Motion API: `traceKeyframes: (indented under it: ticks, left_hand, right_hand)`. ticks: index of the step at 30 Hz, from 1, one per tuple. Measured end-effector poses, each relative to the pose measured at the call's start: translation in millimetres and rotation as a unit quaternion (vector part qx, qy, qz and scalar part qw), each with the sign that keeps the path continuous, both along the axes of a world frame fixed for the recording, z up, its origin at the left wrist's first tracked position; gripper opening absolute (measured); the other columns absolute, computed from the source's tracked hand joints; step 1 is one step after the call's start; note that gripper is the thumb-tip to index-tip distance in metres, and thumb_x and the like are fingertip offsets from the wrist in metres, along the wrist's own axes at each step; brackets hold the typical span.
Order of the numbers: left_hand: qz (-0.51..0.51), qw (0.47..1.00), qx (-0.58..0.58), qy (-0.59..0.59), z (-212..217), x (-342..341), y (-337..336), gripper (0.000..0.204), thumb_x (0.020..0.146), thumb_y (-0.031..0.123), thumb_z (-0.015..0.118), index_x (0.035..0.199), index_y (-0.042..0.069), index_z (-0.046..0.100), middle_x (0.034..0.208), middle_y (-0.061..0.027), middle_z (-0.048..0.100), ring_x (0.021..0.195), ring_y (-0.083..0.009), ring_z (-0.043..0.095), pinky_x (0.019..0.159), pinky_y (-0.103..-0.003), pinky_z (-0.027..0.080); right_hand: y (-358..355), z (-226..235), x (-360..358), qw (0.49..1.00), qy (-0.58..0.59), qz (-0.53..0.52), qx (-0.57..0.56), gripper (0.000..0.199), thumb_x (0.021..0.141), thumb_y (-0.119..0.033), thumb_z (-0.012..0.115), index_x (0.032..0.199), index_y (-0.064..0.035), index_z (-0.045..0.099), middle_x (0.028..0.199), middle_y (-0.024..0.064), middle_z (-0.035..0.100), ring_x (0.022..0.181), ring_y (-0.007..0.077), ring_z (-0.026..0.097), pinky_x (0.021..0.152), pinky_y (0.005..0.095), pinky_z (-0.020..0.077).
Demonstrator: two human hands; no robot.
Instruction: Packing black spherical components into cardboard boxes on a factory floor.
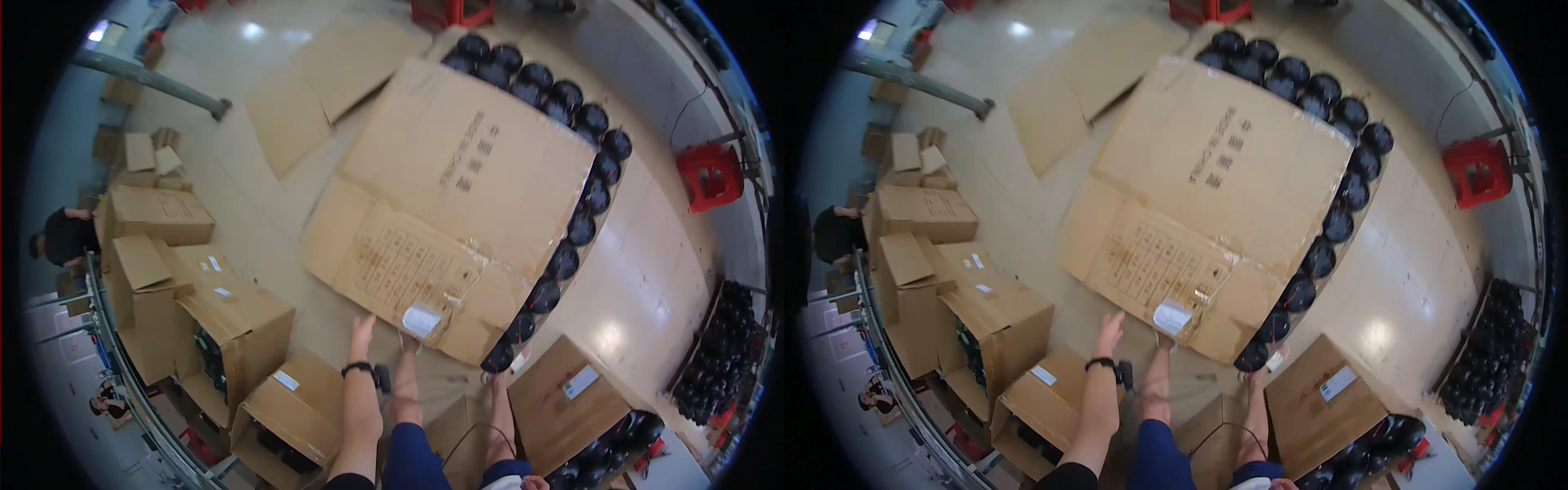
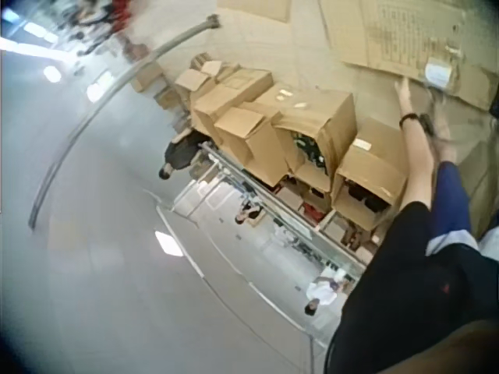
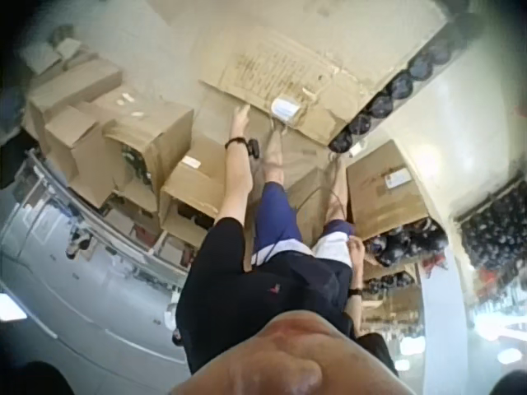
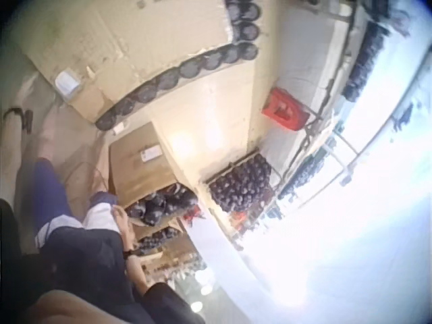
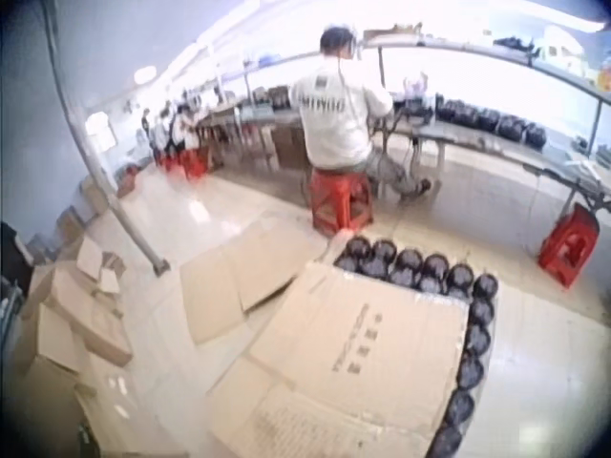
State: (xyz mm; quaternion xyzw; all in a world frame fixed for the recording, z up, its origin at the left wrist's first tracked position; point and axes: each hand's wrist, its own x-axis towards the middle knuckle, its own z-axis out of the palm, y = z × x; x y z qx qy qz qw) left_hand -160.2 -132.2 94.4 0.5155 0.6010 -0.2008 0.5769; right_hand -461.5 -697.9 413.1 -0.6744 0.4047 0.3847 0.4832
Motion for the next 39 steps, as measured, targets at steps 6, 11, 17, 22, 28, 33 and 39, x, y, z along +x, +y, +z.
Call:
traceKeyframes:
  ticks: [6, 11, 17, 22, 28, 33, 39]
  left_hand:
    - [0.187, 0.982, -0.034, -0.003, -70, 30, 46, 0.095, 0.078, 0.037, 0.079, 0.15, 0.006, 0.025, 0.15, -0.0182, 0.036, 0.131, -0.0356, 0.044, 0.105, -0.057, 0.037]
    - [0.24, 0.962, -0.12, -0.056, -65, 21, 53, 0.072, 0.085, 0.032, 0.074, 0.142, 0.004, 0.039, 0.143, -0.0151, 0.047, 0.13, -0.0316, 0.047, 0.107, -0.051, 0.039]
    - [0.162, 0.948, -0.211, -0.172, 41, 32, 23, 0.048, 0.09, 0.015, 0.07, 0.133, 0.002, 0.053, 0.125, -0.0097, 0.063, 0.113, -0.027, 0.062, 0.097, -0.043, 0.05]
    - [-0.007, 0.929, -0.077, -0.363, 136, 27, 56, 0.048, 0.086, 0.006, 0.072, 0.131, 0.002, 0.056, 0.122, -0.0123, 0.064, 0.108, -0.0269, 0.064, 0.093, -0.039, 0.053]
    - [0.058, 0.833, -0.275, -0.476, 346, 189, -2, 0.059, 0.08, -0.001, 0.071, 0.134, 0.005, 0.05, 0.126, -0.0103, 0.059, 0.114, -0.0245, 0.06, 0.093, -0.041, 0.052]
    - [0.023, 0.726, -0.249, -0.64, 438, 183, 34, 0.077, 0.074, -0.003, 0.073, 0.144, 0.006, 0.04, 0.136, -0.0101, 0.053, 0.122, -0.0245, 0.054, 0.103, -0.04, 0.046]
    - [0.22, 0.827, -0.147, -0.496, 453, 64, 130, 0.06, 0.086, 0.016, 0.067, 0.141, 0.003, 0.045, 0.137, -0.0166, 0.054, 0.129, -0.033, 0.05, 0.107, -0.05, 0.042]
  right_hand:
    - [103, 18, 50, 0.981, 0.002, 0.153, -0.12, 0.028, 0.096, -0.026, 0.061, 0.113, -0.0049, 0.066, 0.092, 0.0041, 0.067, 0.083, 0.0165, 0.061, 0.076, 0.0303, 0.0503]
    - [105, 14, 54, 0.998, 0.041, 0.015, -0.045, 0.024, 0.098, -0.021, 0.057, 0.113, -0.0043, 0.065, 0.084, 0.0011, 0.062, 0.075, 0.0124, 0.055, 0.069, 0.0272, 0.048]
    - [63, 6, 28, 0.999, 0.005, -0.046, -0.018, 0.024, 0.096, -0.019, 0.06, 0.113, -0.0033, 0.064, 0.085, 0.0031, 0.064, 0.08, 0.0138, 0.058, 0.071, 0.0296, 0.0495]
    - [101, -4, 133, 0.998, 0.006, -0.019, -0.053, 0.017, 0.101, -0.021, 0.053, 0.102, -0.0042, 0.058, 0.072, 0.0039, 0.059, 0.058, 0.0109, 0.055, 0.051, 0.0256, 0.0467]
    - [90, -12, 293, 0.899, -0.181, -0.373, 0.141, 0.047, 0.101, -0.03, 0.048, 0.143, -0.0083, 0.044, 0.129, 0.0141, 0.059, 0.116, 0.0238, 0.06, 0.093, 0.0381, 0.0537]
    - [70, 83, 467, 0.827, -0.484, -0.178, 0.223, 0.062, 0.097, -0.016, 0.051, 0.154, -0.0123, 0.025, 0.144, 0.0175, 0.047, 0.126, 0.0293, 0.053, 0.102, 0.0396, 0.0492]
    - [247, 195, 582, 0.903, -0.407, -0.058, 0.124, 0.077, 0.086, -0.006, 0.066, 0.152, -0.0056, 0.028, 0.136, 0.016, 0.054, 0.114, 0.0234, 0.059, 0.097, 0.035, 0.0478]
